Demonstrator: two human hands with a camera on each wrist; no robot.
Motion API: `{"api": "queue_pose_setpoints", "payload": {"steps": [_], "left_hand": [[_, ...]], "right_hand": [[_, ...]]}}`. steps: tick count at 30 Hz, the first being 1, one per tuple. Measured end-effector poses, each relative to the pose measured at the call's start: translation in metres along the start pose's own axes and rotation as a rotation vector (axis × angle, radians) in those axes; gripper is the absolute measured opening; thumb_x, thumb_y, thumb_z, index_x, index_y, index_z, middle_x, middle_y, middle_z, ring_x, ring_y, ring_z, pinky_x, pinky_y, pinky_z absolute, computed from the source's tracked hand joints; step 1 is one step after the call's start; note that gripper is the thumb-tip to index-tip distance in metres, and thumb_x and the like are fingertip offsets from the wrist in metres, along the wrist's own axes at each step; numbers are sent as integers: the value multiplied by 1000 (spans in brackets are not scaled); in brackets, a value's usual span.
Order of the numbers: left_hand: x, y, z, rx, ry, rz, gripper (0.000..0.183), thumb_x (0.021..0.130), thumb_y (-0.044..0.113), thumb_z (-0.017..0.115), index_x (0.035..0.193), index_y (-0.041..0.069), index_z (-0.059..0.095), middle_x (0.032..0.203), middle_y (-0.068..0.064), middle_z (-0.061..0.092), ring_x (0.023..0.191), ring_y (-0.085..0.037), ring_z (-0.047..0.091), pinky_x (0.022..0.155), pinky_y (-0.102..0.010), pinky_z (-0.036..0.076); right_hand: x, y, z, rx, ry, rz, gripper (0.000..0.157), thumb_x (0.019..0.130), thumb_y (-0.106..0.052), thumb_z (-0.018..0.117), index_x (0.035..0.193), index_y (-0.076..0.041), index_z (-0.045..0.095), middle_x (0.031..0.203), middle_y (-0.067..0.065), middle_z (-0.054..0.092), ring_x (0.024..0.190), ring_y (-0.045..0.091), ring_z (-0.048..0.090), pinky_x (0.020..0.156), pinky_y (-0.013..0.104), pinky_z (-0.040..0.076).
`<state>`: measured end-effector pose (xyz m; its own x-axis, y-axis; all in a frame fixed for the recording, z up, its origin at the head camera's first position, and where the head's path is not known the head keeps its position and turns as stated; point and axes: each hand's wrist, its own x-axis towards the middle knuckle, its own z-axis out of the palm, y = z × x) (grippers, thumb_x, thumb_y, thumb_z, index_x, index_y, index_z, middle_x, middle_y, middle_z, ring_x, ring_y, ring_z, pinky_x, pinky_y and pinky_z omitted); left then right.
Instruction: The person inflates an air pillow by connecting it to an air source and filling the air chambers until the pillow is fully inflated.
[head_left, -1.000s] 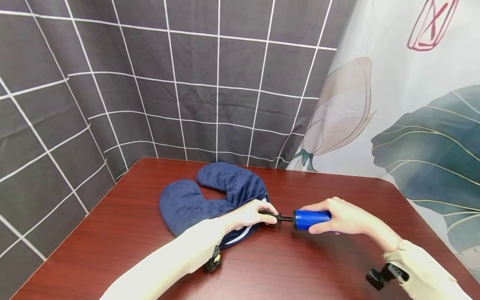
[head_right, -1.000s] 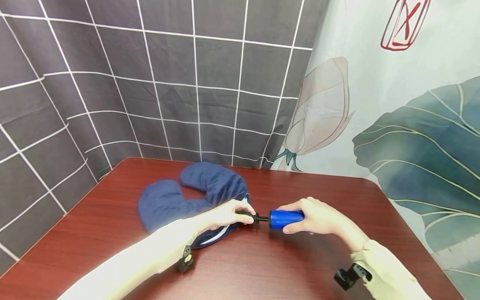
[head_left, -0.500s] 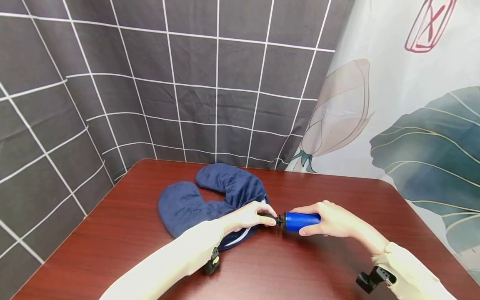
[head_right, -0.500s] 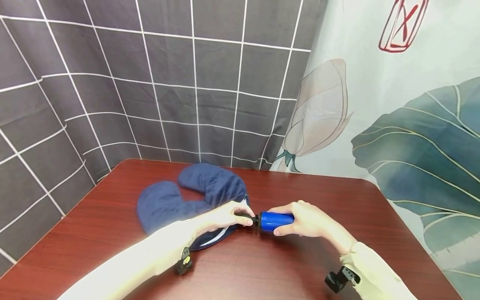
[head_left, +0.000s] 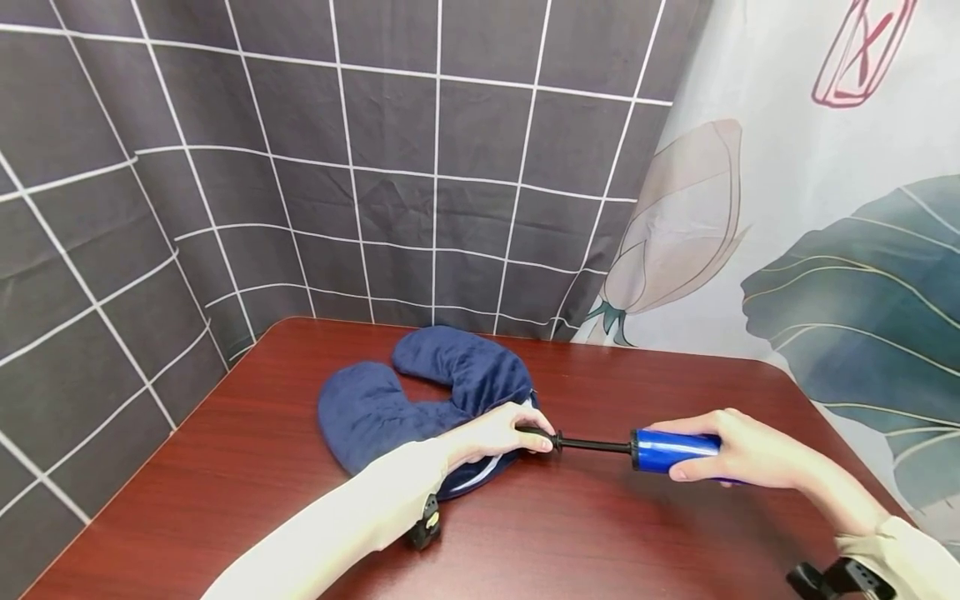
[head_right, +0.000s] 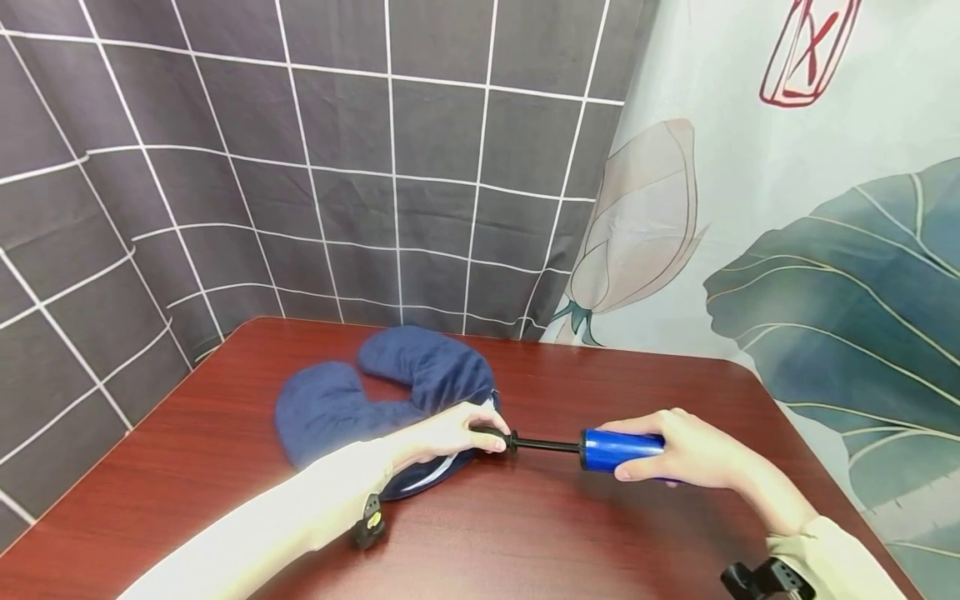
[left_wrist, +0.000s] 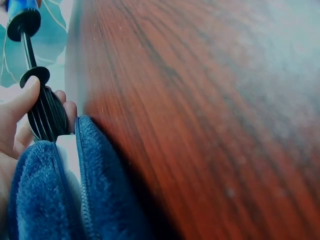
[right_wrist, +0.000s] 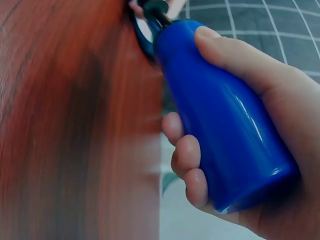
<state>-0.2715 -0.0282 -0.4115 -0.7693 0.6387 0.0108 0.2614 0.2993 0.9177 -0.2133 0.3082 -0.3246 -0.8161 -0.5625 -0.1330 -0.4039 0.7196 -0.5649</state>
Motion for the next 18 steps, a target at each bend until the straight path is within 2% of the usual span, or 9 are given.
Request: {"api": "queue_pose_setpoints", "payload": {"steps": [4, 8, 12, 18], "left_hand": [[1, -1, 1, 0, -13, 0, 20, 89, 12, 71, 106, 1, 71, 93, -10, 72, 77, 2, 58, 76, -13, 46], [0, -1, 0, 8, -27, 5, 21, 90, 13, 70, 107, 1, 71, 91, -9, 71, 77, 1, 58, 76, -14, 47], [-1, -1, 0, 9, -32, 13, 21, 90, 13, 69, 108, 1, 71, 91, -10, 71, 76, 1, 59, 75, -14, 48], [-1, -1, 2, -12, -20, 21, 22, 90, 12, 69, 108, 0, 70, 84, -6, 67, 73, 0, 57, 73, -14, 47]], "right_hand": [[-13, 8, -5, 24, -4, -23, 50, 89, -28, 74, 135, -16, 60, 95, -3, 69, 57, 7, 61, 47, 28, 50], [-12, 9, -4, 23, -3, -30, 51, 88, -29, 74, 135, -16, 60, 96, -3, 69, 56, 7, 61, 47, 29, 50], [-1, 1, 0, -5, -6, -19, 53, 87, -34, 75, 135, -17, 61, 100, 2, 71, 57, 7, 62, 46, 29, 51], [29, -14, 10, -95, -9, -76, 55, 86, -44, 74, 133, -17, 63, 113, 6, 72, 82, 4, 65, 59, 25, 54]]}}
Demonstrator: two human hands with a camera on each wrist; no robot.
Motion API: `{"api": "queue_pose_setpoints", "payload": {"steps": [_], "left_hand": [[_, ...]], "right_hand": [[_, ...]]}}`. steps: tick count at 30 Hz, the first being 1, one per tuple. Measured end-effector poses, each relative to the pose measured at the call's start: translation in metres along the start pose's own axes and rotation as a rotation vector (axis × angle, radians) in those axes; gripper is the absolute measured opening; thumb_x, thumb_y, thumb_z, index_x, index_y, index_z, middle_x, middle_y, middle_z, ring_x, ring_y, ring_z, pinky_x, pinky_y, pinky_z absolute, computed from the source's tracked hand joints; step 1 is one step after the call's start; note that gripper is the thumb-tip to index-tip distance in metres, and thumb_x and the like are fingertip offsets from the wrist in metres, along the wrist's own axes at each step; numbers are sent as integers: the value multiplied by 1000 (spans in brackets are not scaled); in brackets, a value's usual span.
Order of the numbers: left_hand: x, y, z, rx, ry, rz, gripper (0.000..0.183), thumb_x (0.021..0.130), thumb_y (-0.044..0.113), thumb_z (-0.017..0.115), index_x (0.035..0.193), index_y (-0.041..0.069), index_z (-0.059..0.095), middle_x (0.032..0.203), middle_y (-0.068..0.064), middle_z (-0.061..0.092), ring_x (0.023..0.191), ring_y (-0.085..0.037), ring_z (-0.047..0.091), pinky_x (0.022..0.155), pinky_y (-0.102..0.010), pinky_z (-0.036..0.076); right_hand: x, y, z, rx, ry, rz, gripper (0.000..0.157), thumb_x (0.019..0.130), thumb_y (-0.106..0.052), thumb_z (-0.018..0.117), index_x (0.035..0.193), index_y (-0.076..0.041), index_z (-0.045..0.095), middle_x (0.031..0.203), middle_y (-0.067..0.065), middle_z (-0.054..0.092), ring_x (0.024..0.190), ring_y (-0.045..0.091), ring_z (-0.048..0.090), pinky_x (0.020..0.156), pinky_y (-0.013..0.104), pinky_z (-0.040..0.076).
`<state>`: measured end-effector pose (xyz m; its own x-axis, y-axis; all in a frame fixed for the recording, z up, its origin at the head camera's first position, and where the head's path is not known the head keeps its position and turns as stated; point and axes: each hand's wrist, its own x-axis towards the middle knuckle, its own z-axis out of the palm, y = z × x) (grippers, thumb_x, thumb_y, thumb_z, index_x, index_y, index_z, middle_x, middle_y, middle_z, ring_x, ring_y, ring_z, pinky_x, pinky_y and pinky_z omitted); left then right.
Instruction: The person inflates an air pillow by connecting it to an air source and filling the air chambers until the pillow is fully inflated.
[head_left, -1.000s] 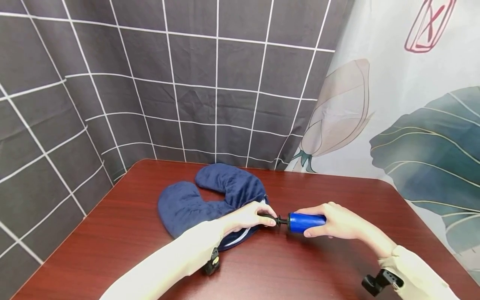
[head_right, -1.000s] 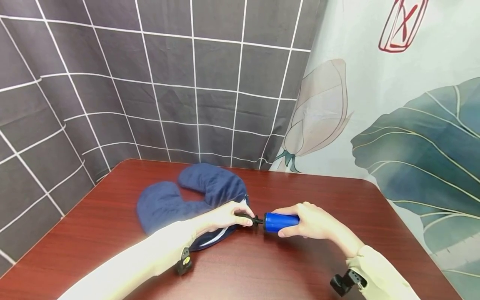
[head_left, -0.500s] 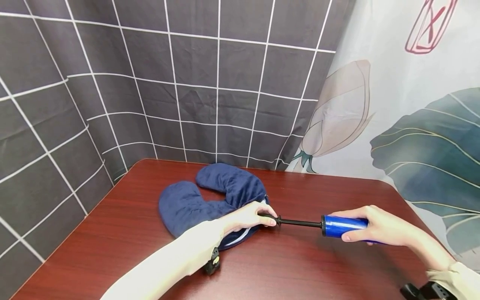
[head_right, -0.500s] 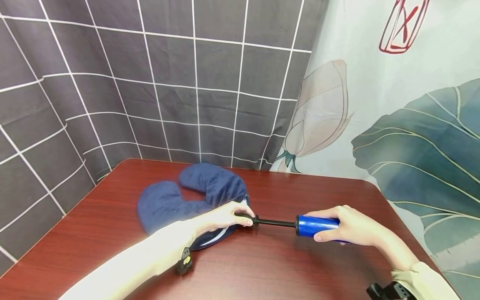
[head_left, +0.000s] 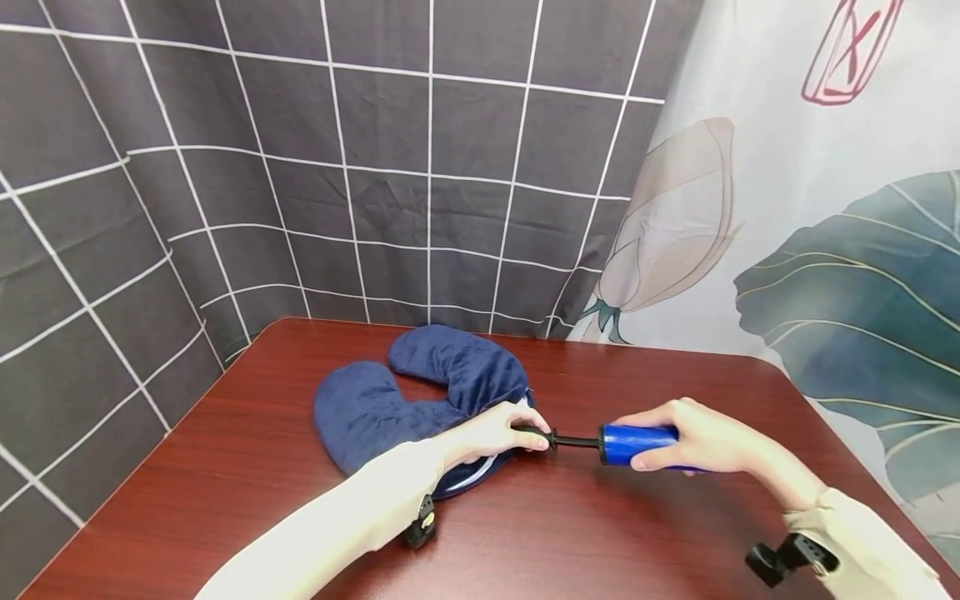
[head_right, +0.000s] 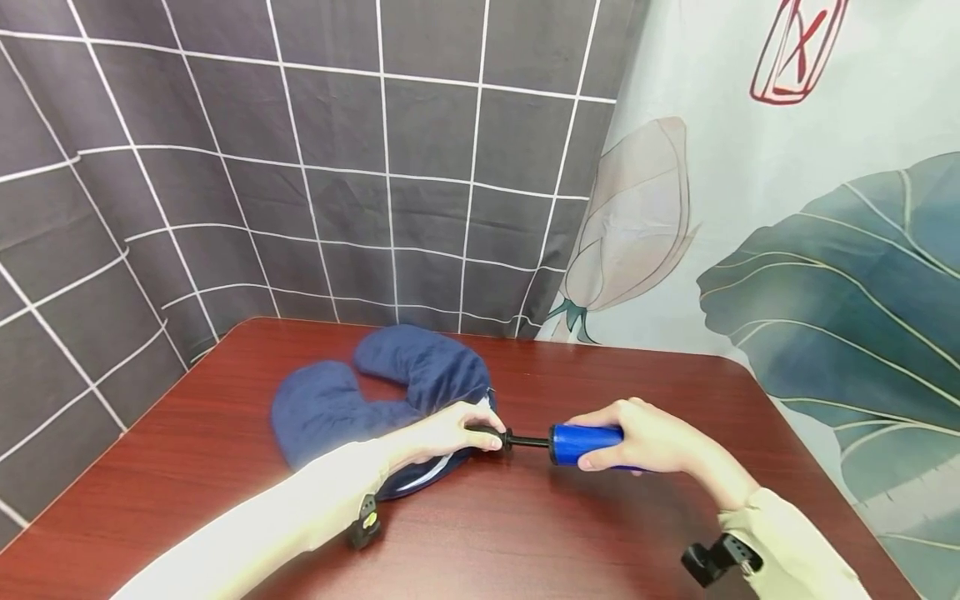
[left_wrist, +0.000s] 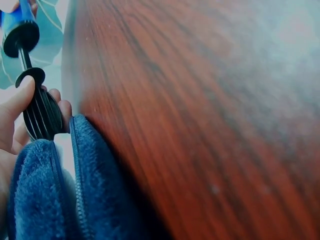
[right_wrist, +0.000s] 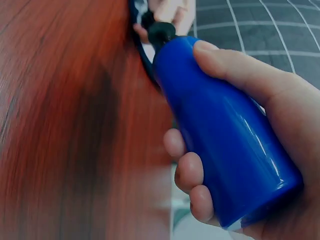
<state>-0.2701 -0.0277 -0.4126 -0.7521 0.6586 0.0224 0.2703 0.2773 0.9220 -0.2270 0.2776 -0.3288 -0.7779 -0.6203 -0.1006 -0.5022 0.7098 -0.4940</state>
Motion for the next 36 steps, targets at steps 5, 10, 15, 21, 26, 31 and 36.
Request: {"api": "queue_pose_setpoints", "payload": {"steps": [5, 10, 15, 21, 26, 31, 36], "left_hand": [[-1, -1, -1, -12, 11, -6, 22, 90, 12, 69, 108, -1, 70, 85, -4, 67, 73, 0, 57, 73, -14, 47], [-2, -1, -2, 20, 11, 0, 21, 90, 11, 69, 107, -1, 70, 84, -5, 66, 73, -1, 56, 73, -14, 46], [-2, -1, -1, 22, 11, -8, 21, 90, 12, 70, 106, 0, 71, 84, -4, 66, 73, -1, 56, 73, -14, 46], [-1, 0, -1, 17, 13, -17, 19, 89, 13, 71, 104, 0, 71, 83, -3, 67, 72, 0, 56, 72, -14, 46], [0, 1, -1, -10, 22, -18, 20, 88, 10, 71, 104, -1, 71, 86, -7, 69, 73, 0, 57, 73, -14, 45], [0, 1, -2, -8, 12, -23, 20, 88, 11, 71, 105, -1, 71, 86, -4, 68, 73, 0, 58, 72, -14, 46], [0, 1, -3, 8, 1, -26, 20, 89, 13, 71, 105, 0, 71, 85, -2, 67, 72, 0, 58, 72, -14, 47]], "right_hand": [[27, -9, 15, -24, 13, -51, 53, 85, -48, 73, 130, -19, 66, 110, 3, 74, 78, 3, 65, 61, 23, 54], [44, -14, 29, -39, 25, -65, 54, 85, -51, 72, 129, -20, 66, 112, 1, 74, 82, 2, 64, 68, 22, 54], [43, -16, 32, -37, 34, -40, 55, 84, -50, 73, 129, -19, 66, 111, 3, 74, 80, 3, 64, 65, 22, 53], [28, -14, 23, 7, 14, 37, 56, 83, -47, 75, 131, -20, 64, 109, 6, 72, 67, 4, 62, 51, 27, 53], [7, -4, 8, 28, 12, 63, 58, 83, -44, 76, 133, -18, 62, 109, 6, 72, 67, 4, 62, 50, 28, 52], [-17, 8, -5, 69, 5, 54, 55, 86, -36, 75, 135, -16, 61, 103, 2, 71, 58, 4, 61, 48, 28, 51], [-39, 15, -16, 92, 1, 61, 53, 88, -31, 74, 135, -14, 60, 95, -2, 70, 54, 5, 60, 46, 29, 50]]}}
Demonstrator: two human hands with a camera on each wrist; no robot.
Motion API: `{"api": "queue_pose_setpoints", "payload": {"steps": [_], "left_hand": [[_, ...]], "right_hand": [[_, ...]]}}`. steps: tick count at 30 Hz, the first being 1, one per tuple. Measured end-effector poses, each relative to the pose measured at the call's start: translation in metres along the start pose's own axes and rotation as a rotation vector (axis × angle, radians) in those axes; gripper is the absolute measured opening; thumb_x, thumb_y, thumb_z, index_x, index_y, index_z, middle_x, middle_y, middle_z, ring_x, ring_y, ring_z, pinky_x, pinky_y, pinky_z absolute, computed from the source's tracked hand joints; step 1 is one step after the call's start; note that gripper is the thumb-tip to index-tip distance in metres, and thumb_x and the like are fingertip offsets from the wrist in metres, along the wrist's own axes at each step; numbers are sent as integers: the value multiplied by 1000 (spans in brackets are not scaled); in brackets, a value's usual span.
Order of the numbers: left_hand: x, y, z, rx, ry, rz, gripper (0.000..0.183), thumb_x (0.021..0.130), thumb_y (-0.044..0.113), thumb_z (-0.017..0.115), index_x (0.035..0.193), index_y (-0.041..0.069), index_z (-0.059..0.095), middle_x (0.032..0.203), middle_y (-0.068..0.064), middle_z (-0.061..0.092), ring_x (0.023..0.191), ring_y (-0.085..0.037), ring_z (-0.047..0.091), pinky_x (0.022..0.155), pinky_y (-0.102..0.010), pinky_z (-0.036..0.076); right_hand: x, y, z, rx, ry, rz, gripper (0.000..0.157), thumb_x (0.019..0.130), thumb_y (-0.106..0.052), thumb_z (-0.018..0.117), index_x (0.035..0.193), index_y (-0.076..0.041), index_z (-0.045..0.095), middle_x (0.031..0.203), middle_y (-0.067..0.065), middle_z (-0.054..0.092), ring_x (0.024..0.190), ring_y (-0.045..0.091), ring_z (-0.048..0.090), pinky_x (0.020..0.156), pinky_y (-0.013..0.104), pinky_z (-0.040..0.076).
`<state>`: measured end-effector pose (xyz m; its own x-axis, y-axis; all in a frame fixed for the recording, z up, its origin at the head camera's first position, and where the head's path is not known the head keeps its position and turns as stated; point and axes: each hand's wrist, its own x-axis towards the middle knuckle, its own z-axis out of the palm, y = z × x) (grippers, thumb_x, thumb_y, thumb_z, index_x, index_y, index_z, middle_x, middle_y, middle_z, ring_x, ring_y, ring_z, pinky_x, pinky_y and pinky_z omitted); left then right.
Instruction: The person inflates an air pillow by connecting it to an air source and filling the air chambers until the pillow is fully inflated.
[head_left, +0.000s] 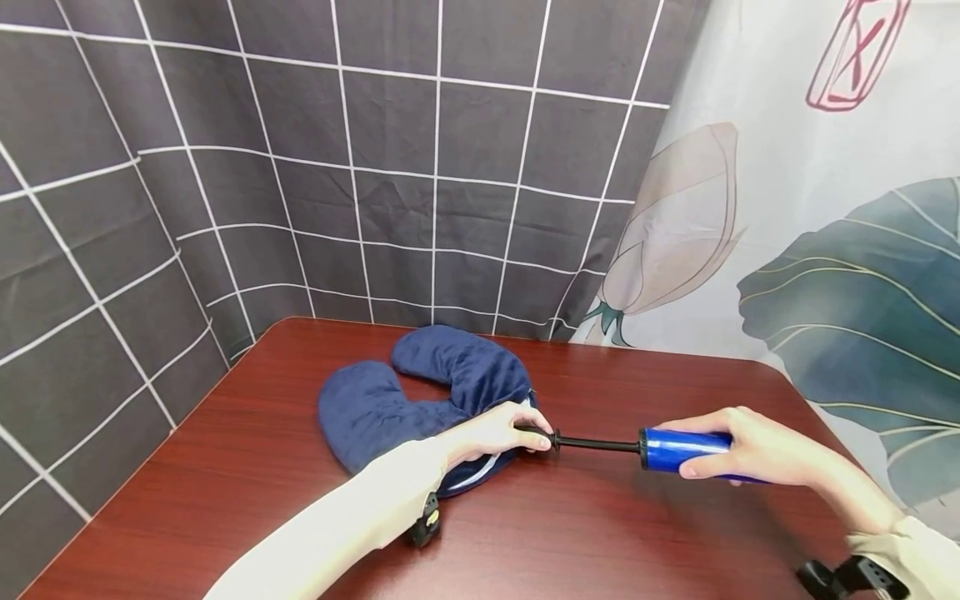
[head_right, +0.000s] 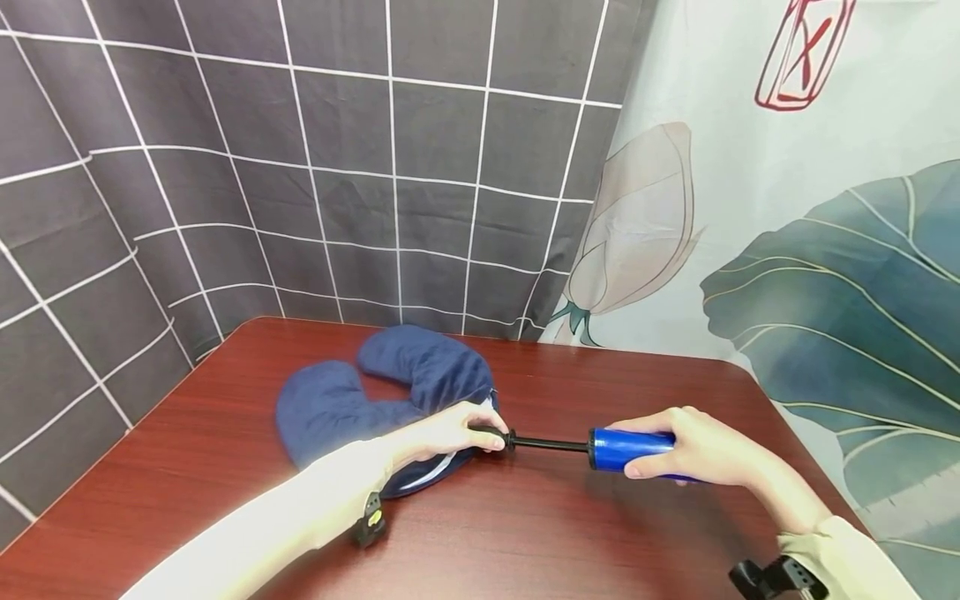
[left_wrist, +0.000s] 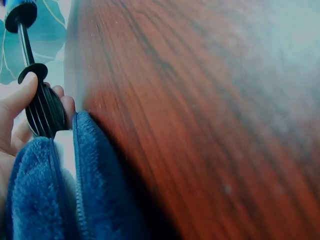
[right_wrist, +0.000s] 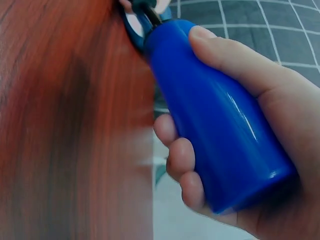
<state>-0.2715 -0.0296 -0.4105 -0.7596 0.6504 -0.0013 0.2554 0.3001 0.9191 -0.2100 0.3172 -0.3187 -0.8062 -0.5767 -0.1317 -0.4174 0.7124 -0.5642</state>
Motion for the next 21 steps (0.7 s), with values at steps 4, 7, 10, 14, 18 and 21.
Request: {"api": "queue_pose_setpoints", "payload": {"steps": [4, 7, 10, 14, 18, 21], "left_hand": [[0, 0, 0, 1, -12, 0, 21, 90, 13, 70, 106, 0, 71, 83, 0, 65, 73, -1, 57, 72, -15, 47], [-1, 0, 1, 9, -5, 0, 21, 90, 14, 70, 106, 1, 71, 81, 2, 64, 73, -1, 56, 72, -15, 46], [-1, 0, 2, 11, 11, -7, 20, 89, 14, 70, 105, 1, 71, 80, 2, 64, 73, -2, 56, 71, -15, 46], [0, 0, 3, -1, 22, -13, 20, 89, 13, 71, 105, 1, 72, 81, 1, 65, 72, -2, 57, 71, -16, 47], [1, 0, 4, -6, 26, -14, 20, 88, 13, 71, 104, 1, 72, 80, 2, 65, 72, -2, 56, 70, -15, 46], [1, -1, 5, 0, 29, -15, 20, 88, 13, 72, 104, 1, 72, 80, 2, 65, 72, -2, 56, 70, -15, 46]], "right_hand": [[-3, 0, -2, -19, 4, 6, 52, 88, -32, 74, 135, -16, 60, 99, 1, 70, 56, 6, 62, 47, 29, 51], [2, -2, 0, -41, 16, 5, 52, 87, -34, 75, 134, -18, 61, 103, 3, 71, 59, 6, 62, 47, 29, 51], [11, -6, 7, -47, 22, -4, 54, 86, -37, 75, 134, -18, 62, 106, 5, 72, 60, 6, 63, 48, 28, 51], [27, -12, 17, -57, 27, -11, 57, 85, -41, 76, 134, -15, 62, 108, 7, 72, 65, 4, 63, 49, 28, 52], [45, -17, 29, -77, 44, -34, 58, 84, -46, 75, 131, -15, 64, 109, 7, 73, 70, 2, 63, 52, 27, 53], [58, -22, 40, -104, 68, -57, 57, 83, -50, 74, 129, -18, 67, 108, 3, 74, 74, 2, 64, 58, 24, 53]]}}
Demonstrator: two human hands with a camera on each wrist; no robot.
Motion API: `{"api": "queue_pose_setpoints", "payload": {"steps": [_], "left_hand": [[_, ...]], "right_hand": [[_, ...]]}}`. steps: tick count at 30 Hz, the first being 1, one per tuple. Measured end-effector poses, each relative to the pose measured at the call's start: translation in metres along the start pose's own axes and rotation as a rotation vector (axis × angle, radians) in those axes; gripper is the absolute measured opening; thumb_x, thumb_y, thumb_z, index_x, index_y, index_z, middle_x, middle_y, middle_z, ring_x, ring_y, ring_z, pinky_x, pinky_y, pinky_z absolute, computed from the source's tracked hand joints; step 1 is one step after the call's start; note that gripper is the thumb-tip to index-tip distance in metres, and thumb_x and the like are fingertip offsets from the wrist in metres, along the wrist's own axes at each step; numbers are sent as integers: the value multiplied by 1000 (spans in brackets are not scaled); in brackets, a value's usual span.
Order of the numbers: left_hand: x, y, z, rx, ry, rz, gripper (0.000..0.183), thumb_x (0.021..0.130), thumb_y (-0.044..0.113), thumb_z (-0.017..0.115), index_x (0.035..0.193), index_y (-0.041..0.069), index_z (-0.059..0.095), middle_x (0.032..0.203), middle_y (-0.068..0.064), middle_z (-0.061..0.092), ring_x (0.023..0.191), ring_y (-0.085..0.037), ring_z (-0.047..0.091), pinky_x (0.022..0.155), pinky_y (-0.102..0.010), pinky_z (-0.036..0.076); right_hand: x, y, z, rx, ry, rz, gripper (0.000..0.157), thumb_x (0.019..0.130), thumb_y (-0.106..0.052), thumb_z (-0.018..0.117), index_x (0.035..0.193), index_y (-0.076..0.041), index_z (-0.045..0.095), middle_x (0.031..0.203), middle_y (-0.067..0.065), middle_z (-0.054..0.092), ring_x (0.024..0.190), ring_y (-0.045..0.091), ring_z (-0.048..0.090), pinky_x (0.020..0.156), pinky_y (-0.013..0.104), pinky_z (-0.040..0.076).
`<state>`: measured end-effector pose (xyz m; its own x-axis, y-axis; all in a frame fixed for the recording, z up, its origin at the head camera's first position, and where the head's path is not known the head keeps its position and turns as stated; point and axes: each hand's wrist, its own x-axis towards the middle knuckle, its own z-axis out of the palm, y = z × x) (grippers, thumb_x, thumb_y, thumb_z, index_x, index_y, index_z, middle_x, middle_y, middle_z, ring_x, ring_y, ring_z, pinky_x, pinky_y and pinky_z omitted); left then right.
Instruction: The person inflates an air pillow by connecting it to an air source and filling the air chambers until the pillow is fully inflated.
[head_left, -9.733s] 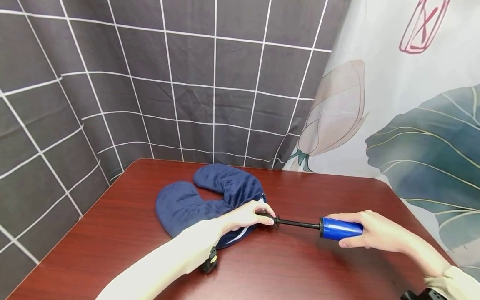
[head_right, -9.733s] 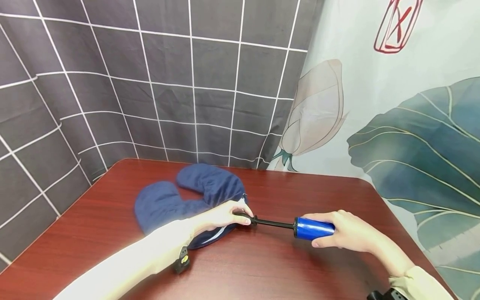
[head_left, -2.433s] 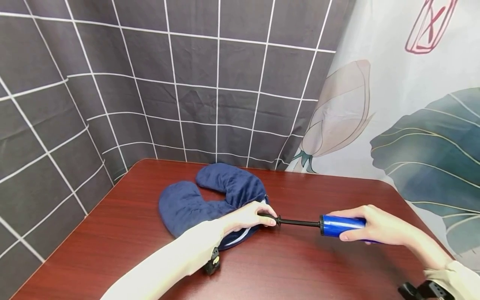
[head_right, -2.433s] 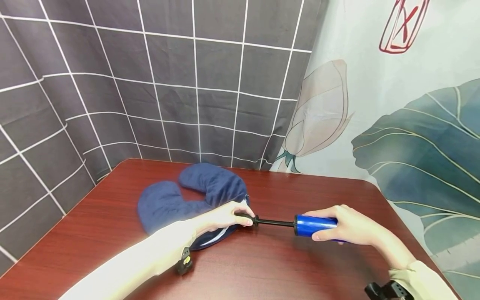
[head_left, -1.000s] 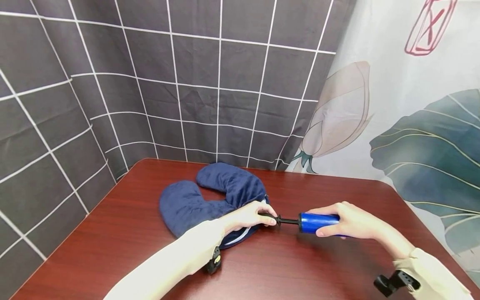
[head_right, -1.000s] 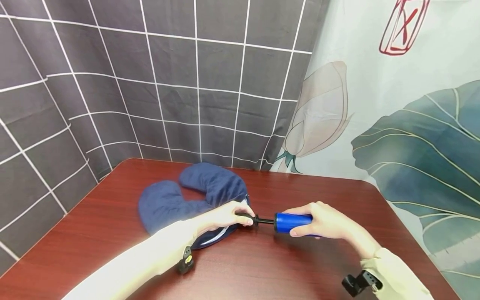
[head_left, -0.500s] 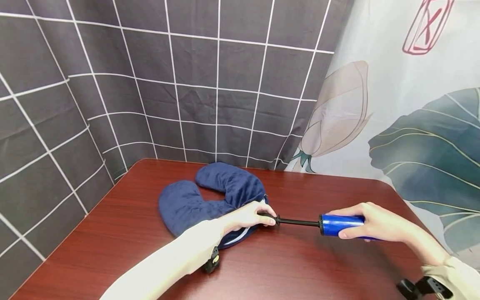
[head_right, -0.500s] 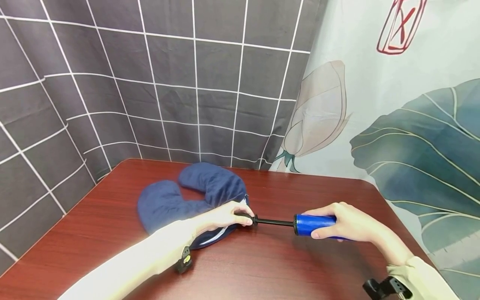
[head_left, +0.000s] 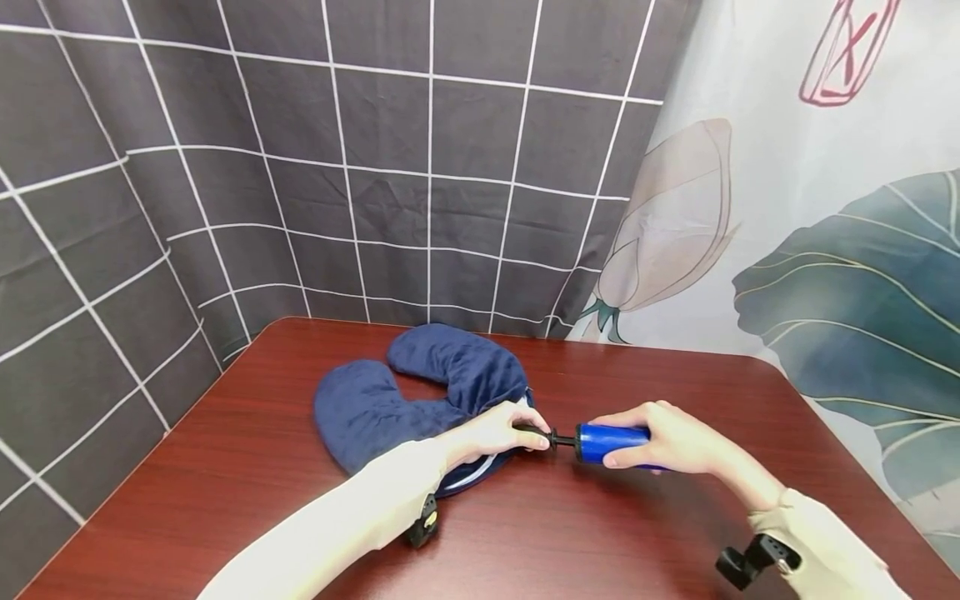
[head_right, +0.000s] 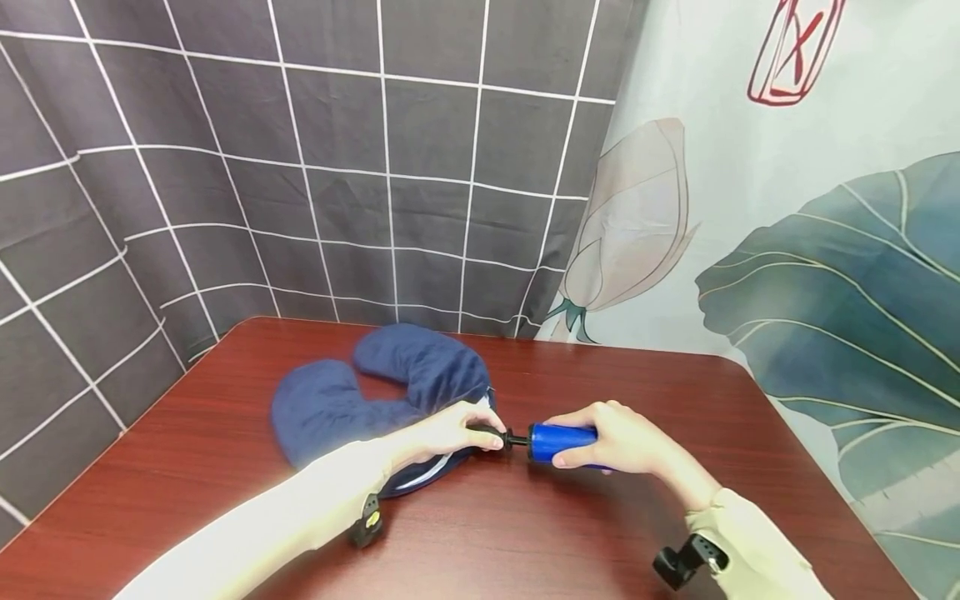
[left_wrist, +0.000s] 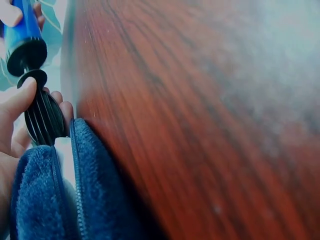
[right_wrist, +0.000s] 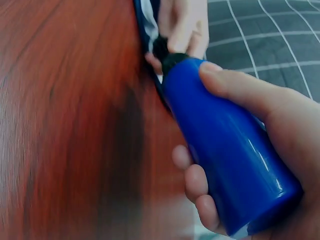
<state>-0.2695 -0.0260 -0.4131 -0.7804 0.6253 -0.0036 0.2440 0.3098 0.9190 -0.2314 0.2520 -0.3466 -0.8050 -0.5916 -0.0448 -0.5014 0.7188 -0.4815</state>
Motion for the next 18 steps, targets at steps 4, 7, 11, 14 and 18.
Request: {"api": "queue_pose_setpoints", "payload": {"steps": [4, 7, 11, 14, 18], "left_hand": [[-1, -1, -1, 18, 3, 7, 19, 88, 13, 72, 103, 1, 72, 81, -1, 67, 72, -2, 57, 72, -16, 47], [-1, -2, -2, 31, 3, 10, 20, 88, 14, 72, 104, 2, 72, 80, -1, 66, 72, -4, 57, 72, -16, 46], [0, -3, -1, 34, 5, 14, 20, 87, 15, 73, 103, 3, 73, 80, -3, 67, 72, -3, 57, 71, -16, 47], [0, -3, 0, 43, 7, 15, 19, 87, 15, 73, 102, 3, 73, 82, -5, 68, 72, -2, 57, 72, -16, 47], [1, -1, 0, 57, 8, 13, 19, 87, 15, 73, 101, 3, 73, 80, -4, 67, 72, -2, 57, 72, -15, 46]], "right_hand": [[16, -7, 13, -69, 38, -1, 55, 81, -56, 73, 126, -24, 69, 106, -2, 75, 79, 2, 63, 64, 22, 51], [21, -9, 17, -96, 52, 7, 55, 80, -58, 73, 125, -26, 69, 106, -4, 75, 80, 3, 63, 65, 22, 50], [18, -10, 16, -85, 42, 13, 55, 81, -57, 73, 126, -26, 69, 107, -3, 75, 82, 4, 63, 66, 22, 50], [13, -8, 12, -62, 25, 23, 56, 81, -56, 73, 128, -25, 67, 108, -2, 75, 80, 4, 63, 63, 22, 51], [2, -4, 4, -32, 5, 30, 56, 82, -53, 74, 129, -24, 66, 109, 0, 74, 81, 3, 63, 62, 22, 52]]}}
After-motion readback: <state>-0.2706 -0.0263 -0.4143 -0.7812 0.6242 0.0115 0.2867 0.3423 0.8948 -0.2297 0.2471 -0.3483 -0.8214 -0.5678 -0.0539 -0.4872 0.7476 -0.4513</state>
